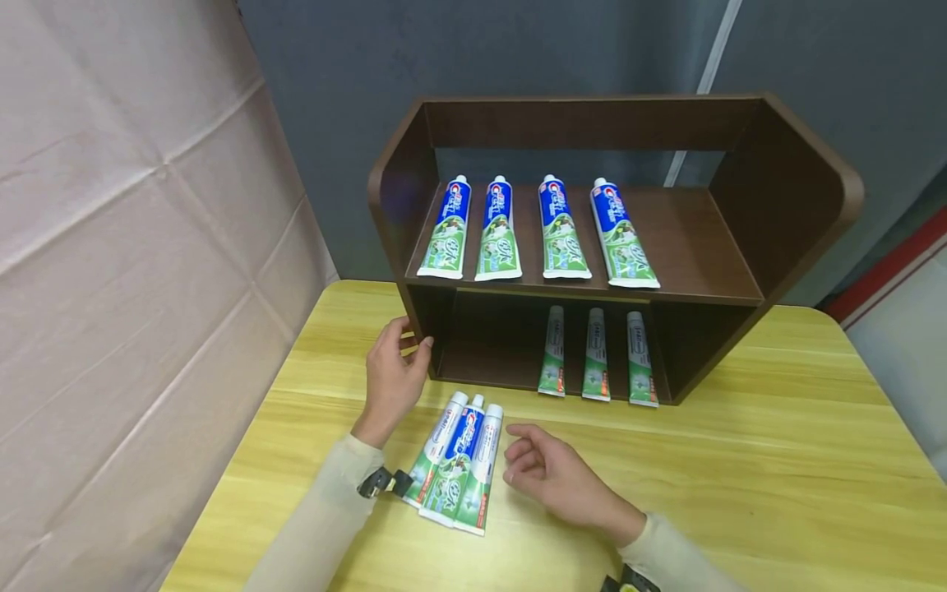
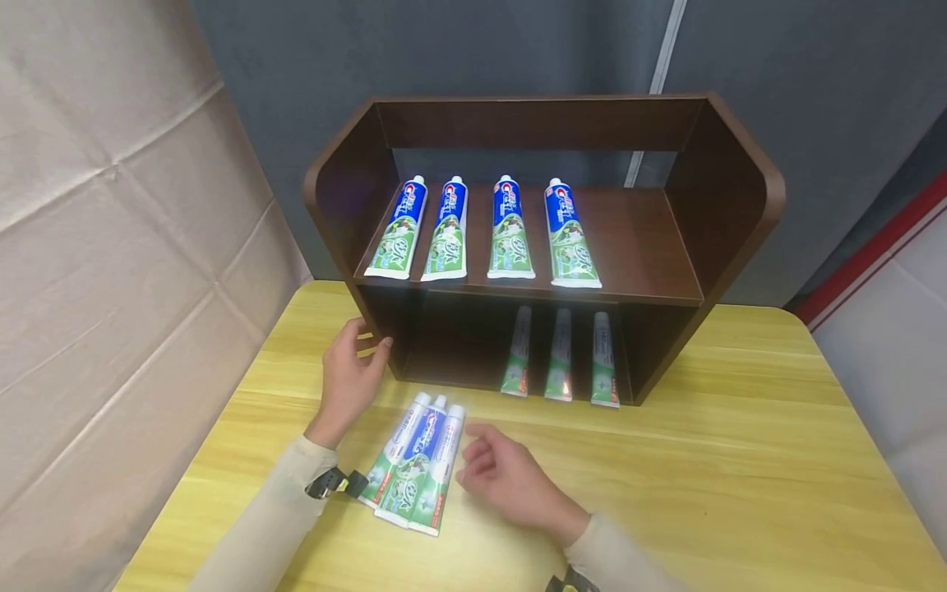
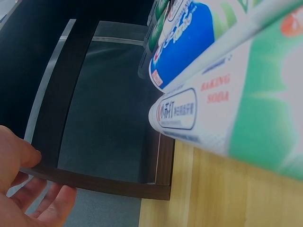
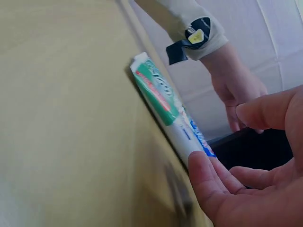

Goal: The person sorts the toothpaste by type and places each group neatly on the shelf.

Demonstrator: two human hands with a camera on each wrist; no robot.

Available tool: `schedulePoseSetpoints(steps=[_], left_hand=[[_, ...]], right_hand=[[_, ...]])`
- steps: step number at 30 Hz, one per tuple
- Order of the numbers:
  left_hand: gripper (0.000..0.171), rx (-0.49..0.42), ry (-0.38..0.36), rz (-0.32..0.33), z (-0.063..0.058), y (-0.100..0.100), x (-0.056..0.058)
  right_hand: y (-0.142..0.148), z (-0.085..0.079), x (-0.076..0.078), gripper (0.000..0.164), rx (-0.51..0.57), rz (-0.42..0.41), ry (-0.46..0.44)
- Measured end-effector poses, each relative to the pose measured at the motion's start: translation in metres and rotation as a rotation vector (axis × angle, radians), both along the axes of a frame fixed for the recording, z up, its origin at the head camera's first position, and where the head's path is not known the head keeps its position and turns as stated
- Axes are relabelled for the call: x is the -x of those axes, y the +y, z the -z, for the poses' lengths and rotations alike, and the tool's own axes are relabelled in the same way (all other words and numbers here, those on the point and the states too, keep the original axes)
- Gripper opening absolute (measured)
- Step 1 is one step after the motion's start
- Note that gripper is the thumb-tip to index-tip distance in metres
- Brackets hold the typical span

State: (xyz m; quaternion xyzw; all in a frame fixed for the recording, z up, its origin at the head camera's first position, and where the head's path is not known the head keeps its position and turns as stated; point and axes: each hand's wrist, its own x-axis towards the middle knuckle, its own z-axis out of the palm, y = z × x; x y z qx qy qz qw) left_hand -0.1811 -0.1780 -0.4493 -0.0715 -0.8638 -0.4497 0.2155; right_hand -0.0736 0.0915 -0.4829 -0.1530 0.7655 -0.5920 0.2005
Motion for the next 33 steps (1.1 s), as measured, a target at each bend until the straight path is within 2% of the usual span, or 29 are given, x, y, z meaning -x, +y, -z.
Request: schedulePoseSetpoints(steps=[17,27,33], left_hand=[[0.035,0.002,0.007,-0.002,0.002,0.0,0.001],[0.034,0.001,0.009,-0.009,0.004,0.0,0.001],[0.034,0.0,0.022,-0.008,0.005,0.0,0.002]], right_hand=[[-0.01,0.011,-0.004,0.073,0.032,-0.009,-0.109],[-0.013,0.015,-0.001,0.077,0.13,-0.045,-0.201],[-0.013,0.015,-0.001,0.079,0.152,-0.025,-0.231]])
